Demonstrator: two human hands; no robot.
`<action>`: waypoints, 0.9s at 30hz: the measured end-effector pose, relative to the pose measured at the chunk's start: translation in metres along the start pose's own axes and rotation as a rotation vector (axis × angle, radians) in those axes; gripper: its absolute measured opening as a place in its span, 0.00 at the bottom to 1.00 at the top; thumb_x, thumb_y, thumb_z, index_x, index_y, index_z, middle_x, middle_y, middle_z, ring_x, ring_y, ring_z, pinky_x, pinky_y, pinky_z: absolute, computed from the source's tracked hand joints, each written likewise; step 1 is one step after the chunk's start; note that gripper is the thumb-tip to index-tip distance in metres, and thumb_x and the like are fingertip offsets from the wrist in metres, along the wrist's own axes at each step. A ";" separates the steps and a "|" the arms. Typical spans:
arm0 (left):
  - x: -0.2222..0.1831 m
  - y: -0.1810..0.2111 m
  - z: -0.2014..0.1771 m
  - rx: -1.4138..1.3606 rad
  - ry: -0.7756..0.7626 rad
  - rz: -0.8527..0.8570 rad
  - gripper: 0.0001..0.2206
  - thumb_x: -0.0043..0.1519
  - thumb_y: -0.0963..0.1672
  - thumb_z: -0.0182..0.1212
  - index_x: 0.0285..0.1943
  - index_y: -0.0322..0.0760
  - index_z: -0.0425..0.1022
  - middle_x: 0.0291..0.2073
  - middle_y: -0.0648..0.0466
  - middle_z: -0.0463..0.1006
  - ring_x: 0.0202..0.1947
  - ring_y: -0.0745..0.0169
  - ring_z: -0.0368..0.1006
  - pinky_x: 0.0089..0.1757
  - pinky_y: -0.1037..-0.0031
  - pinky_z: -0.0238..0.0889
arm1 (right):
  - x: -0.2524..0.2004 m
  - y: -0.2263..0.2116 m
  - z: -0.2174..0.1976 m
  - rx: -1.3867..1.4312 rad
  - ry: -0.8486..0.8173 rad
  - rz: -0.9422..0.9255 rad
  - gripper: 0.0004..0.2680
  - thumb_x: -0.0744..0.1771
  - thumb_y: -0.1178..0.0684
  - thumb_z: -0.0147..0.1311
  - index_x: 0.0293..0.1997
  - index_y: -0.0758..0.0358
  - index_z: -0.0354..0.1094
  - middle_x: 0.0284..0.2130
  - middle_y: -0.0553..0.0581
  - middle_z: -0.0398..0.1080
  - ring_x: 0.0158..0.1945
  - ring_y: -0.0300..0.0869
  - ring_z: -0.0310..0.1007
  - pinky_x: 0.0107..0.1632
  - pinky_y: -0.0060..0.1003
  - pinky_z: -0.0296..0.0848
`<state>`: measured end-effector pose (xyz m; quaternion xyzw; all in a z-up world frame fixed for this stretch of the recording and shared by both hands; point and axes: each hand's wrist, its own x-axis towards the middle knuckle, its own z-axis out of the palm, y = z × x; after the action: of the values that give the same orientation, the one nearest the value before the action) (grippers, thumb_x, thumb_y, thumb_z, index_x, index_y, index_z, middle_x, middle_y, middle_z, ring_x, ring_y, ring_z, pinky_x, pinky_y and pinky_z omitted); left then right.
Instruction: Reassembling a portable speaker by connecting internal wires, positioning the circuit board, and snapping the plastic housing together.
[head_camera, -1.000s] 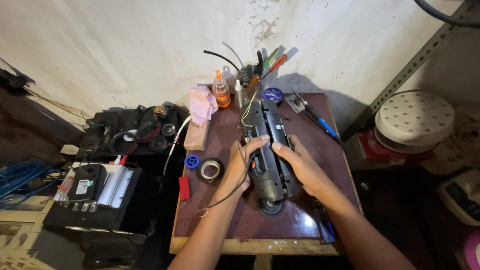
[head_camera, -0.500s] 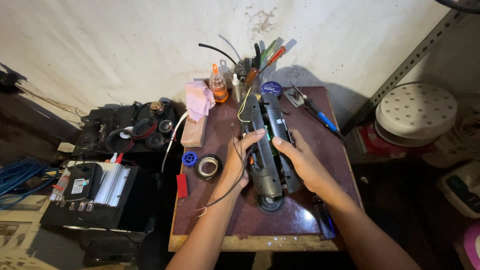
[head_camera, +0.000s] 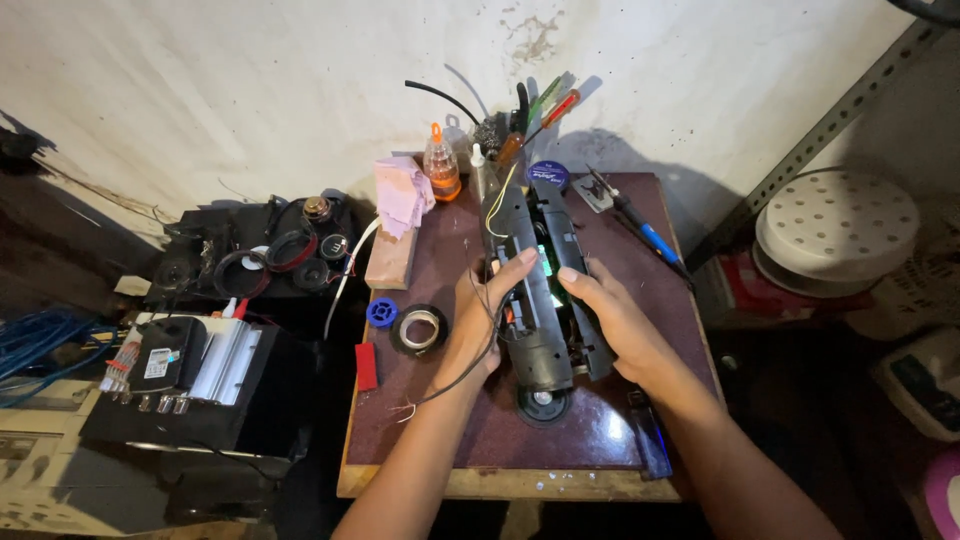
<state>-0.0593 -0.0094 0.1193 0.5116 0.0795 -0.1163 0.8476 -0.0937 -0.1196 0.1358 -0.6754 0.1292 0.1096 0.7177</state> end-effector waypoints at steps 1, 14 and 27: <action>0.003 -0.004 -0.003 -0.001 0.001 0.000 0.30 0.45 0.47 0.77 0.54 0.28 0.72 0.40 0.49 0.68 0.44 0.59 0.64 0.44 0.71 0.60 | 0.005 0.008 -0.004 -0.001 -0.001 0.001 0.43 0.63 0.31 0.55 0.79 0.66 0.29 0.71 0.77 0.42 0.75 0.64 0.40 0.69 0.67 0.40; 0.051 -0.049 -0.029 -0.008 0.035 0.088 0.35 0.39 0.50 0.80 0.58 0.39 0.76 0.36 0.49 0.77 0.15 0.49 0.62 0.19 0.61 0.56 | 0.021 0.026 -0.017 -0.032 0.056 -0.018 0.32 0.63 0.34 0.54 0.74 0.57 0.53 0.52 0.66 0.62 0.57 0.50 0.58 0.58 0.54 0.59; 0.037 -0.020 -0.025 0.010 -0.009 0.161 0.36 0.39 0.52 0.77 0.49 0.16 0.76 0.18 0.41 0.72 0.07 0.50 0.60 0.16 0.66 0.58 | 0.038 0.035 -0.024 0.337 0.073 0.144 0.26 0.63 0.38 0.55 0.66 0.62 0.66 0.54 0.75 0.69 0.54 0.58 0.70 0.55 0.62 0.69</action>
<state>-0.0302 -0.0007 0.0813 0.5200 0.0340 -0.0505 0.8520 -0.0707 -0.1415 0.0885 -0.5383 0.2196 0.1129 0.8058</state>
